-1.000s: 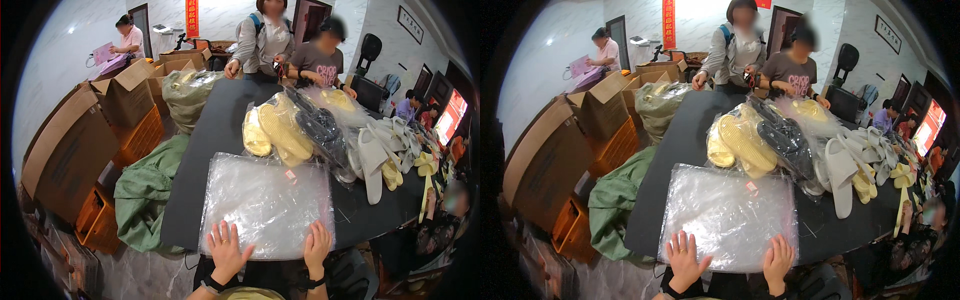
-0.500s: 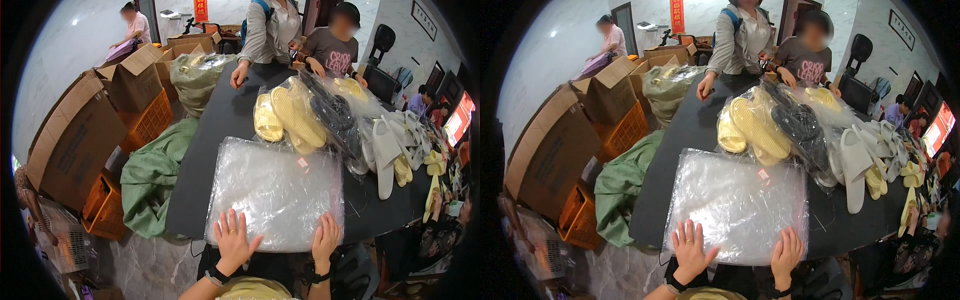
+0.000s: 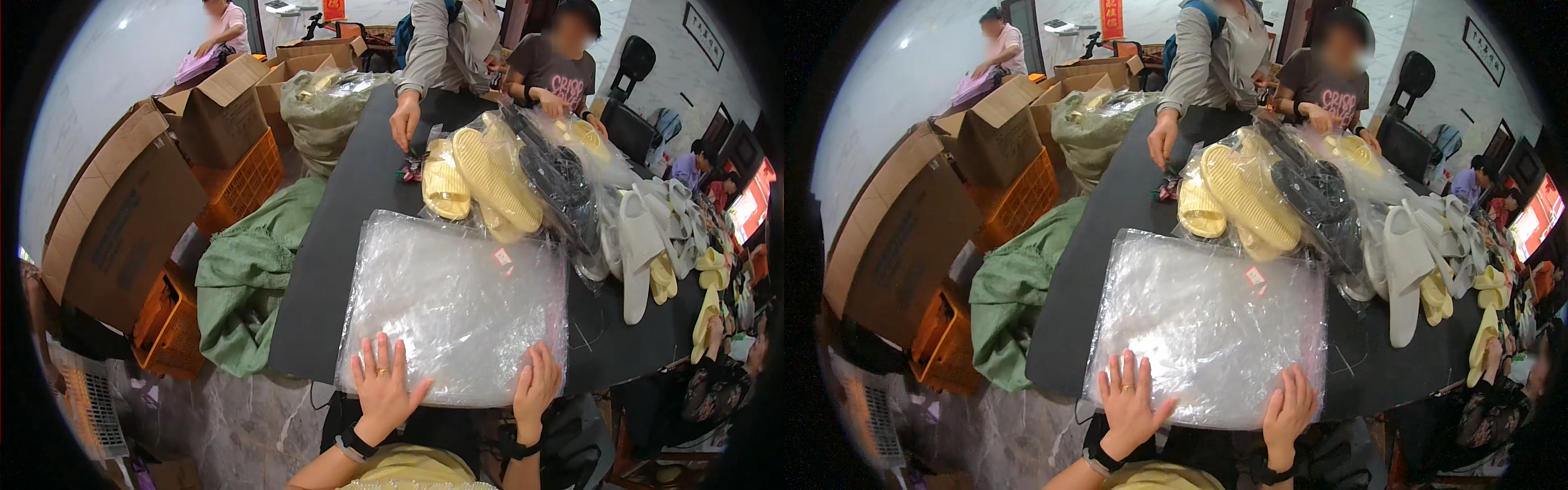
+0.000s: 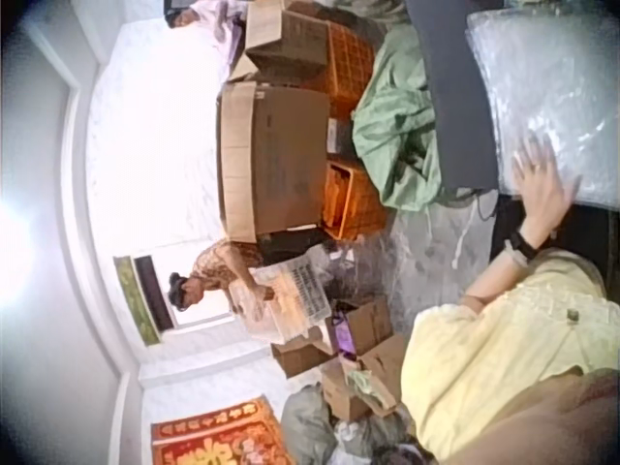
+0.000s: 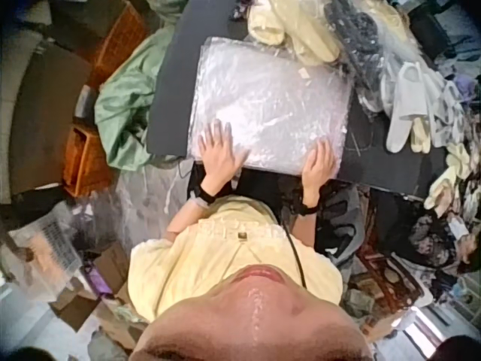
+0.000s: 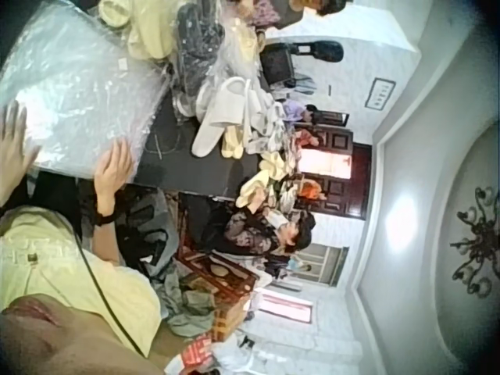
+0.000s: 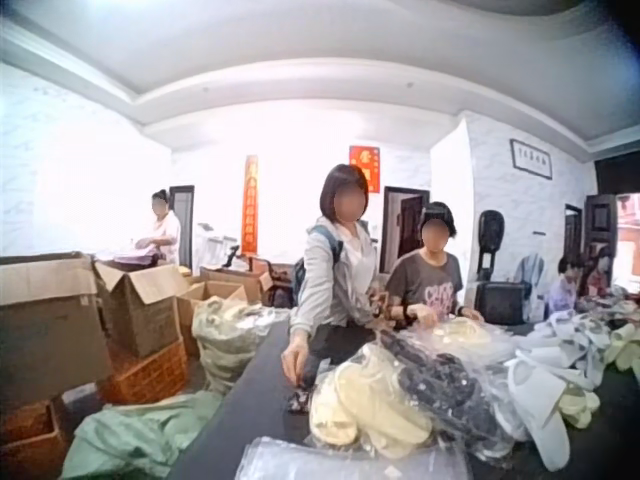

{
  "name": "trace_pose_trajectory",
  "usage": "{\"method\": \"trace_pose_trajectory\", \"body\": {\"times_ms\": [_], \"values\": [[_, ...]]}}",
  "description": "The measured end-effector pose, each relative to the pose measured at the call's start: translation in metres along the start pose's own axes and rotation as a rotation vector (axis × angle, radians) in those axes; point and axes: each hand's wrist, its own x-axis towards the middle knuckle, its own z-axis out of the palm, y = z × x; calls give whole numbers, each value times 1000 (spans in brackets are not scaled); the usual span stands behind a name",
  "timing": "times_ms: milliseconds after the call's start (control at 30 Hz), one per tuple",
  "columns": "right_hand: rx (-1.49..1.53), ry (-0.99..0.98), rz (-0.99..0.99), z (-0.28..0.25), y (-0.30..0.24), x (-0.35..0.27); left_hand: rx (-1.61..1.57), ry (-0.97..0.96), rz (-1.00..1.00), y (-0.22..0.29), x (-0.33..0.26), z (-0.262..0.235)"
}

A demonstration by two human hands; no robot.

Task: Packaging finished slippers into plastic bags and organizing them.

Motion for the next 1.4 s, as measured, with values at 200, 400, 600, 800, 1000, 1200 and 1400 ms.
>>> {"method": "trace_pose_trajectory", "body": {"times_ms": [200,400,600,800,1000,1200,1400], "values": [[9,18,-55,1,5,1,-42,-16,1,0,0,1],[45,-7,-49,2,1,5,-43,-12,-7,-3,2,0],[33,18,-11,-2,3,5,-50,3,12,0,7,0],[32,18,56,1,3,-1,18,9,-4,-2,-3,7],[69,28,42,0,5,-2,-49,-81,-33,10,0,-16],[79,37,61,-3,4,0,-55,-80,-44,13,5,-17],[83,47,72,-1,1,1,-24,-53,-8,10,5,-14]]}}
